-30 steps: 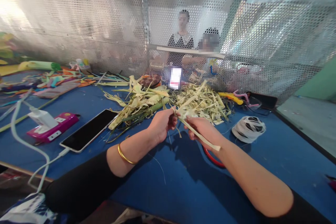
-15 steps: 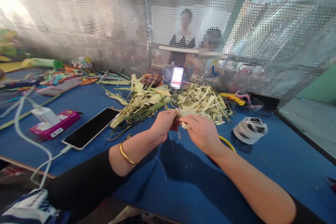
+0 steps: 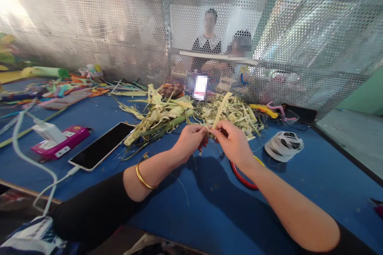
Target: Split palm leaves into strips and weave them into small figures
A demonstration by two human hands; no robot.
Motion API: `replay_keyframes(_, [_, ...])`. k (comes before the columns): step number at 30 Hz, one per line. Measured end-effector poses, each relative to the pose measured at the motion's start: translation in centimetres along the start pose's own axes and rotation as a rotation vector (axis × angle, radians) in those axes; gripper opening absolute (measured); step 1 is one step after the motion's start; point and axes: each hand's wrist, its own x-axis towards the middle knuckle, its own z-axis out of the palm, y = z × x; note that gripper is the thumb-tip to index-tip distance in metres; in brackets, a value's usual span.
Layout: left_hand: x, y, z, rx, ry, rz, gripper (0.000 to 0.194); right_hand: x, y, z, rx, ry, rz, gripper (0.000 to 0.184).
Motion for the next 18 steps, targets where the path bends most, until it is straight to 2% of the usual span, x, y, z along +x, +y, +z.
replay_keyframes(2, [0.0,0.12,0.04,0.0,0.003,-0.016,0.028,0.09,-0.08,-0.01,0.054,-0.02,0.107,0.024])
replay_keyframes(4, [-0.01,0.22,0.07,-0.019,0.019,-0.036,0.021,0.14,-0.16,0.02,0.065,-0.006,0.15,0.025])
replay_keyframes(7, [-0.11,0.4,0.07,-0.075,0.031,-0.059,0.013,0.15,-0.17,0.06,0.063,0.014,0.144,0.024])
replay_keyframes(13, [-0.23,0.57,-0.08,-0.154,-0.056,-0.083,0.008,0.25,-0.11,-0.19,0.058,0.017,0.176,0.024])
replay_keyframes(18, [-0.16,0.31,-0.09,-0.157,-0.065,-0.093,0.005,0.23,-0.01,-0.26,0.145,-0.036,0.215,0.024])
